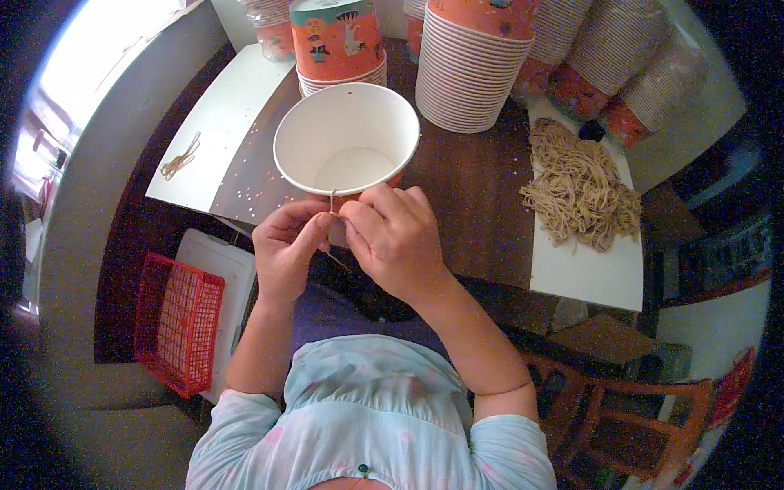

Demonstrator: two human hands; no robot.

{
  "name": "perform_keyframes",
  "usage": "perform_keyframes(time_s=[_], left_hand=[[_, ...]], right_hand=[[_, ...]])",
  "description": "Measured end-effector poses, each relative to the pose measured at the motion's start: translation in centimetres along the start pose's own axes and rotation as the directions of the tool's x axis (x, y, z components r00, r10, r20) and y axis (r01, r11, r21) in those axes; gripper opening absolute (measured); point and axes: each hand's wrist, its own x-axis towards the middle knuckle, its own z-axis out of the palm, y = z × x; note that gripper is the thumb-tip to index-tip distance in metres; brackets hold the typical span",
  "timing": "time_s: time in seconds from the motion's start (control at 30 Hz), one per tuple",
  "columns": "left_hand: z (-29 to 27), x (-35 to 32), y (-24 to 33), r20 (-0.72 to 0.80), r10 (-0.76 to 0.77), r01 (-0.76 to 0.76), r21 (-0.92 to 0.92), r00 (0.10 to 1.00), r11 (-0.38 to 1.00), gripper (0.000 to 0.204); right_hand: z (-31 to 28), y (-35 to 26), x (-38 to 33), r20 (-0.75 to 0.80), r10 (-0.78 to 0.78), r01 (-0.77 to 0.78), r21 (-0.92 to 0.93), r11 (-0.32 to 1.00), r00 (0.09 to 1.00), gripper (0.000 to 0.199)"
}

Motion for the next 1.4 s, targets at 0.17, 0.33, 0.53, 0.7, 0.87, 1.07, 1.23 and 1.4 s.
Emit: perform_keyframes(time_s=[0.17,0.33,0.53,0.7,0.87,1.07,1.23,1.4], left_hand=[[-0.3,0.1,0.3,-0.008,-0.014,0.015,0.099,1.0,0.995,0.015],[-0.9,0.3,0.0,0.018,-0.139,0.14,-0.055,0.99,0.989,0.018],[-0.9,0.4,-0.1,0.053,-0.147,0.152,-0.119,0.988,0.981,0.018],[-0.9,0.4,0.0,0.065,-0.146,0.152,-0.113,0.987,0.982,0.017],[-0.8,0.5,-0.1,0.059,-0.14,0.146,-0.118,0.988,0.982,0.017],[-0.5,0.3,-0.3,0.047,-0.086,0.089,-0.053,0.995,0.995,0.017],[-0.6,0.3,-0.7,0.056,-0.083,0.085,-0.026,0.995,0.996,0.018],[0.2,0.2,0.2,0.063,-0.079,0.08,-0.009,0.995,0.997,0.02]], right_hand=[[0.2,0.2,-0.1,-0.011,-0.022,0.022,-0.045,0.999,1.0,0.018],[0.3,0.4,-0.2,-0.025,-0.032,0.029,-0.09,0.995,0.999,0.02],[0.2,0.2,-0.1,-0.066,-0.037,0.033,-0.051,0.998,0.997,0.02],[0.3,-0.1,0.2,-0.001,-0.051,0.051,-0.067,0.996,0.999,0.019],[0.7,0.1,0.1,0.021,-0.069,0.071,-0.083,0.994,0.997,0.017],[0.4,-0.1,0.2,0.026,-0.054,0.056,-0.07,0.996,0.998,0.018],[0.4,0.0,0.1,0.032,-0.065,0.067,-0.078,0.995,0.997,0.018],[0.6,0.2,0.0,0.019,-0.078,0.08,-0.092,0.993,0.997,0.015]])
